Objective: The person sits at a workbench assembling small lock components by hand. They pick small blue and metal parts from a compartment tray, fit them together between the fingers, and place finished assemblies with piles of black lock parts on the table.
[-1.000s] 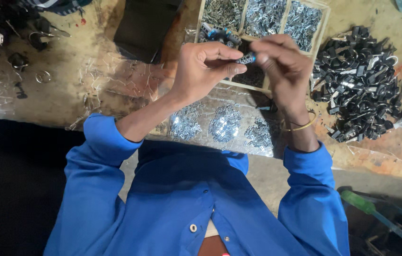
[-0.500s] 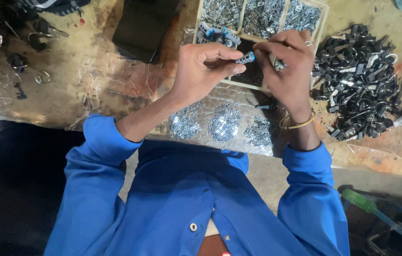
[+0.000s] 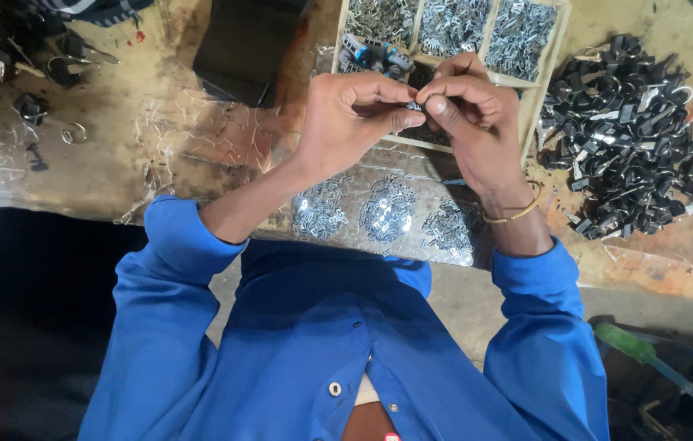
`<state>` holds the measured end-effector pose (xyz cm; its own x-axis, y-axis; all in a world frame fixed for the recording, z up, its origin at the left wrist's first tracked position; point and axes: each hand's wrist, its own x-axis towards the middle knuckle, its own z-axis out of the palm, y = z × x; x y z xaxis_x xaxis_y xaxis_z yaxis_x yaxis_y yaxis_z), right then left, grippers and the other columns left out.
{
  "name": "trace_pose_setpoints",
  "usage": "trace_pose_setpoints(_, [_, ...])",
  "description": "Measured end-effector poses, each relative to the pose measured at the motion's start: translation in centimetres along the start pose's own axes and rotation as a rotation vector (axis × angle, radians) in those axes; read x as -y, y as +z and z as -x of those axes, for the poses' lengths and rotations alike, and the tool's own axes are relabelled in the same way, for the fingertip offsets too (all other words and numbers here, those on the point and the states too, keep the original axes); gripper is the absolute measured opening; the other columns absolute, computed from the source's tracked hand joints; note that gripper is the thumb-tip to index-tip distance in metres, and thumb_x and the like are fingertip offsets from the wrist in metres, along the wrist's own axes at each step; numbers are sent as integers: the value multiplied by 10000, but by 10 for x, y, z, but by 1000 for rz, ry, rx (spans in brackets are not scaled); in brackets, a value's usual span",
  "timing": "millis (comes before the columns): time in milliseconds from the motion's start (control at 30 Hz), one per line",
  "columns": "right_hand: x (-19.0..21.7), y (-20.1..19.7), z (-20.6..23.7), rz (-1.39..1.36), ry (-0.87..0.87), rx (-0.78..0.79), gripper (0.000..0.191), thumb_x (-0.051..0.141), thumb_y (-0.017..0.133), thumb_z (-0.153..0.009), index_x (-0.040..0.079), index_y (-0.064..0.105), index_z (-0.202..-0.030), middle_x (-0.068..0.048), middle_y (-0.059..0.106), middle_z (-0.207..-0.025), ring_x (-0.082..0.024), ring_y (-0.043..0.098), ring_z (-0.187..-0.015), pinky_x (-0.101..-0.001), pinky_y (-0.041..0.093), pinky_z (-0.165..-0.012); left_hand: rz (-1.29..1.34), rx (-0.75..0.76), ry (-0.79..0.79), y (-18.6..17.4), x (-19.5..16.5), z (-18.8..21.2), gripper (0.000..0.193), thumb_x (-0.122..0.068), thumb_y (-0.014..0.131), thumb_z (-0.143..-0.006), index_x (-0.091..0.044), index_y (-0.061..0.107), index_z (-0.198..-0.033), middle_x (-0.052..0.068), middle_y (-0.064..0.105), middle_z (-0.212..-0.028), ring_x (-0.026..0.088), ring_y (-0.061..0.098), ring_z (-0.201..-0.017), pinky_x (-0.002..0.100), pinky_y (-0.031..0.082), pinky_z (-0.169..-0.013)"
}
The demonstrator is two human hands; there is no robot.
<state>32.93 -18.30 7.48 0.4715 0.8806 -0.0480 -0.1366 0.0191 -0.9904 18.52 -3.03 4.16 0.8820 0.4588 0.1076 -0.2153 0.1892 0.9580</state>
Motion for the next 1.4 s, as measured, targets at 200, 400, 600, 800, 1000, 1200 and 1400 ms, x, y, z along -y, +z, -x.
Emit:
trace_pose_setpoints(200, [-7, -1, 0, -68, 30, 11, 86, -37, 696, -1059, -32, 736, -1136, -42, 540, -1137, -91, 547, -998, -225, 468, -787, 32, 13, -32, 0, -4, 0, 148, 46, 790, -940, 77, 726, -1069, 128, 779, -1034, 172, 785, -990, 271, 669, -878])
trace_pose_setpoints(400, [-8, -3, 1, -238, 93, 19, 116, -46, 702, -1025, -21, 745, -1131, -40, 525, -1178, -102, 552, -1031, -230, 491, -846, -41, 20, 8, -1, -7, 1, 157, 25, 815, -929, 74, 733, -1054, 127, 784, -1012, 168, 786, -973, 266, 672, -852])
trace_pose_setpoints(600, [-11, -5, -1, -72, 1, 50, 150, -42, 743, -1007, 7, 759, -1149, -33, 566, -1175, -96, 554, -1021, -223, 481, -826, -17, 23, 23, -1, -5, -1, 154, 17, 822, -926, 69, 734, -1042, 129, 786, -1003, 171, 788, -962, 268, 675, -838])
trace_pose_setpoints(800, [-3, -11, -4, 338, -264, 39, 192, -48, 836, -959, 32, 769, -1121, -56, 634, -1177, -117, 600, -1013, -246, 482, -843, 25, 53, 44, -4, 0, 1, 166, 25, 776, -960, 69, 720, -1110, 141, 779, -1057, 177, 796, -1003, 274, 693, -881])
trace_pose_setpoints(1000, [20, -15, -3, 757, -227, -74, 117, -58, 798, -999, 16, 780, -1088, -75, 699, -1091, -143, 639, -972, -271, 515, -827, 16, 24, 117, -2, 6, 1, 188, 45, 786, -954, 65, 733, -1134, 172, 768, -1095, 190, 781, -1010, 297, 672, -900])
trace_pose_setpoints(1200, [28, -11, 4, 573, -203, 3, 112, -68, 754, -1065, -10, 748, -1161, -102, 656, -1179, -144, 633, -1037, -246, 508, -860, -48, 3, 42, -2, 2, 4, 218, 26, 776, -963, 52, 730, -1174, 164, 770, -1148, 169, 769, -1047, 279, 670, -938])
trace_pose_setpoints(1400, [30, -2, 6, 810, -311, 12, 88, -50, 755, -1086, 0, 734, -1156, -92, 700, -1161, -180, 695, -1054, -289, 554, -901, -75, -4, 29, 1, -4, 3, 205, 38, 784, -954, 58, 733, -1152, 142, 780, -1120, 152, 769, -1021, 279, 665, -909])
